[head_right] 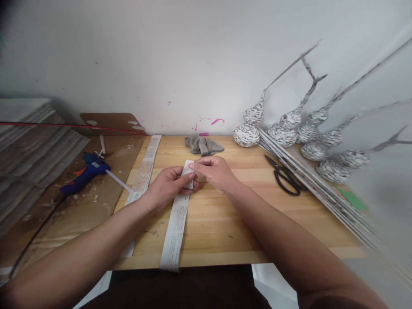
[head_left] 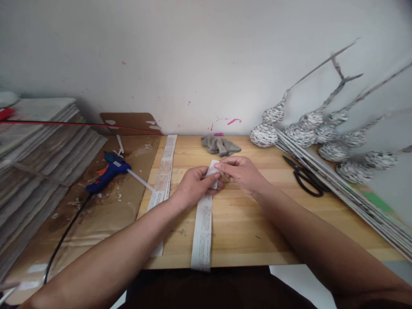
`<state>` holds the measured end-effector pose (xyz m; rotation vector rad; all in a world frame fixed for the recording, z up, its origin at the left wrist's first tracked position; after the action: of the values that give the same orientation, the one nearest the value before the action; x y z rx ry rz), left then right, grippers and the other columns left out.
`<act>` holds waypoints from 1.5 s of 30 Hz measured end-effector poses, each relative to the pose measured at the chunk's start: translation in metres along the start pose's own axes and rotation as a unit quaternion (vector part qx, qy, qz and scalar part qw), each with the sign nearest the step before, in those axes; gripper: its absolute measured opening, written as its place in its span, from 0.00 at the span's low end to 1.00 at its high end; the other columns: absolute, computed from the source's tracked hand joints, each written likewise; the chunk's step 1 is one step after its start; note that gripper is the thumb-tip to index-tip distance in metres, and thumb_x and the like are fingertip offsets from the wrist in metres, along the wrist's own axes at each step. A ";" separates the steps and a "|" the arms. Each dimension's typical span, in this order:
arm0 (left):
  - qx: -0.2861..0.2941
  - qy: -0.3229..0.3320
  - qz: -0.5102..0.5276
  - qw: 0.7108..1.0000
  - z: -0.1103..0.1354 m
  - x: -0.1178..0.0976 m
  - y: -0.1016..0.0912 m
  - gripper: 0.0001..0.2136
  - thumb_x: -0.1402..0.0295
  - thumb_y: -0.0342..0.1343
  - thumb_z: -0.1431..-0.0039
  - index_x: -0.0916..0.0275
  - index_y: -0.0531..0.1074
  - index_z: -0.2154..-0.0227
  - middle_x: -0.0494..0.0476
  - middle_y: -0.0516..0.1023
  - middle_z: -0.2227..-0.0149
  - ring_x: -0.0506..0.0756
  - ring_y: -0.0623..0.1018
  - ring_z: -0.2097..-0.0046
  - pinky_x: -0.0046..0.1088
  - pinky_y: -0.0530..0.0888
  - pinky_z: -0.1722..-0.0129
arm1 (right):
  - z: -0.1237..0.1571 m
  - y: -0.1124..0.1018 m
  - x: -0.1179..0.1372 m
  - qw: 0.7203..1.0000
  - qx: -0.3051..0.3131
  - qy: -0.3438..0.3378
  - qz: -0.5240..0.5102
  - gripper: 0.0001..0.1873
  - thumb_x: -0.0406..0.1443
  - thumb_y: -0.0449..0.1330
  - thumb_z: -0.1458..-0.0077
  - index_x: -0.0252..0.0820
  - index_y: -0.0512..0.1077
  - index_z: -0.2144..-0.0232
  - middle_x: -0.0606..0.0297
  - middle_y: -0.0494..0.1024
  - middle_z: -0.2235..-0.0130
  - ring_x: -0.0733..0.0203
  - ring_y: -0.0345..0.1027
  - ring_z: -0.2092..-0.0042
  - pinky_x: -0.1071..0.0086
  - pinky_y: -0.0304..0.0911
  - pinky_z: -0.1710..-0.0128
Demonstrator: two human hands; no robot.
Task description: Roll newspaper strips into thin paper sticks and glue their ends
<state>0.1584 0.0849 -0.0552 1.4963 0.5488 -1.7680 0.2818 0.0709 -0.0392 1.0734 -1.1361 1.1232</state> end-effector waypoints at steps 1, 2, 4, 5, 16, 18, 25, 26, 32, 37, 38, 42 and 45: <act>0.001 0.002 -0.003 1.000 0.000 0.000 0.000 0.13 0.60 0.61 0.47 0.65 0.74 0.66 0.57 0.79 0.69 0.52 0.79 0.64 0.30 0.77 0.62 | 0.000 0.000 -0.001 1.000 -0.007 0.003 -0.007 0.13 0.42 0.69 0.57 0.36 0.77 0.74 0.71 0.69 0.81 0.73 0.57 0.79 0.74 0.54 0.78; 0.002 0.004 -0.007 1.000 0.000 0.001 0.001 0.13 0.60 0.62 0.48 0.65 0.74 0.66 0.57 0.79 0.68 0.52 0.79 0.64 0.30 0.76 0.62 | 0.000 0.001 -0.002 1.000 -0.011 0.008 -0.016 0.13 0.41 0.69 0.58 0.36 0.77 0.75 0.70 0.70 0.80 0.72 0.59 0.78 0.74 0.55 0.77; -0.001 0.006 -0.016 1.000 0.001 0.000 0.002 0.13 0.60 0.62 0.48 0.65 0.75 0.66 0.58 0.80 0.68 0.52 0.79 0.65 0.29 0.76 0.63 | 0.001 0.003 -0.004 0.999 -0.009 0.020 -0.037 0.14 0.41 0.70 0.60 0.36 0.75 0.76 0.68 0.73 0.78 0.69 0.63 0.77 0.73 0.59 0.76; -0.004 0.005 -0.020 1.000 0.002 0.000 0.002 0.13 0.60 0.62 0.48 0.66 0.75 0.66 0.58 0.80 0.68 0.52 0.78 0.65 0.29 0.76 0.63 | 0.002 0.005 -0.004 0.999 -0.007 0.026 -0.046 0.14 0.41 0.70 0.60 0.36 0.74 0.76 0.67 0.73 0.78 0.68 0.65 0.76 0.72 0.61 0.76; 0.018 0.006 0.015 1.000 0.004 -0.002 0.007 0.12 0.61 0.59 0.45 0.66 0.76 0.66 0.58 0.79 0.67 0.52 0.78 0.65 0.30 0.76 0.64 | 0.007 0.015 0.003 0.996 0.088 0.018 -0.008 0.16 0.44 0.67 0.54 0.36 0.73 0.73 0.69 0.72 0.80 0.69 0.63 0.80 0.74 0.59 0.80; 0.018 0.009 0.016 1.000 0.004 -0.003 0.006 0.11 0.61 0.59 0.44 0.66 0.76 0.66 0.58 0.80 0.68 0.52 0.78 0.64 0.31 0.76 0.62 | 0.006 0.014 0.005 0.995 0.097 0.003 0.007 0.15 0.44 0.66 0.53 0.35 0.75 0.71 0.67 0.73 0.78 0.69 0.65 0.78 0.73 0.61 0.78; 0.022 -0.003 0.002 1.000 0.006 -0.002 0.008 0.12 0.62 0.61 0.46 0.66 0.77 0.64 0.59 0.80 0.66 0.53 0.79 0.62 0.32 0.75 0.59 | 0.006 0.009 0.000 0.999 0.035 0.028 -0.023 0.16 0.43 0.69 0.59 0.36 0.74 0.74 0.67 0.74 0.79 0.67 0.66 0.79 0.73 0.62 0.79; 0.024 -0.002 0.003 1.000 0.006 -0.002 0.009 0.12 0.61 0.61 0.46 0.66 0.78 0.64 0.59 0.80 0.66 0.53 0.79 0.63 0.32 0.75 0.59 | 0.006 0.010 -0.001 0.998 0.033 0.034 -0.031 0.16 0.43 0.70 0.59 0.36 0.73 0.74 0.68 0.73 0.80 0.68 0.65 0.80 0.73 0.61 0.80; 0.047 0.006 0.012 0.999 0.006 -0.001 0.012 0.13 0.60 0.59 0.44 0.66 0.78 0.66 0.59 0.80 0.66 0.53 0.78 0.62 0.30 0.75 0.61 | 0.008 0.012 0.000 0.998 0.043 0.041 -0.036 0.17 0.44 0.69 0.58 0.38 0.69 0.77 0.73 0.68 0.84 0.70 0.60 0.84 0.76 0.54 0.86; 0.052 0.005 0.018 0.998 0.006 0.000 0.013 0.13 0.60 0.58 0.44 0.66 0.77 0.66 0.59 0.80 0.66 0.53 0.78 0.62 0.30 0.75 0.61 | 0.008 0.015 0.003 0.996 0.090 0.028 -0.010 0.16 0.45 0.67 0.55 0.37 0.73 0.72 0.71 0.70 0.82 0.70 0.62 0.83 0.76 0.55 0.84; 0.053 0.004 0.015 0.999 0.006 -0.001 0.013 0.13 0.60 0.58 0.44 0.66 0.77 0.66 0.59 0.80 0.66 0.53 0.78 0.63 0.30 0.75 0.61 | 0.008 0.015 0.003 0.996 0.085 0.031 -0.012 0.16 0.45 0.68 0.55 0.37 0.72 0.73 0.71 0.70 0.82 0.69 0.62 0.83 0.75 0.55 0.85; 0.061 -0.009 -0.013 0.998 0.007 0.000 0.017 0.11 0.62 0.60 0.46 0.67 0.77 0.68 0.59 0.80 0.67 0.53 0.78 0.64 0.29 0.75 0.62 | 0.007 0.012 -0.001 0.997 0.043 0.046 -0.039 0.18 0.45 0.70 0.59 0.38 0.68 0.77 0.73 0.68 0.83 0.71 0.58 0.84 0.76 0.53 0.86; 0.071 -0.014 -0.013 0.997 0.008 0.001 0.018 0.11 0.62 0.59 0.45 0.66 0.78 0.67 0.59 0.80 0.66 0.52 0.78 0.62 0.29 0.75 0.61 | 0.006 0.010 -0.001 0.998 0.016 0.036 -0.055 0.20 0.44 0.71 0.61 0.38 0.66 0.79 0.75 0.65 0.84 0.74 0.54 0.84 0.78 0.48 0.86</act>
<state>0.1673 0.0671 -0.0521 1.5648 0.4378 -1.8789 0.2707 0.0661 -0.0386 1.0977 -0.9948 1.0879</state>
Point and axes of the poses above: each hand's wrist, its own z-axis away from the middle knuckle, its own y-axis out of the palm, x = y × z, the point moved 7 cm from there along -z, towards the middle knuckle
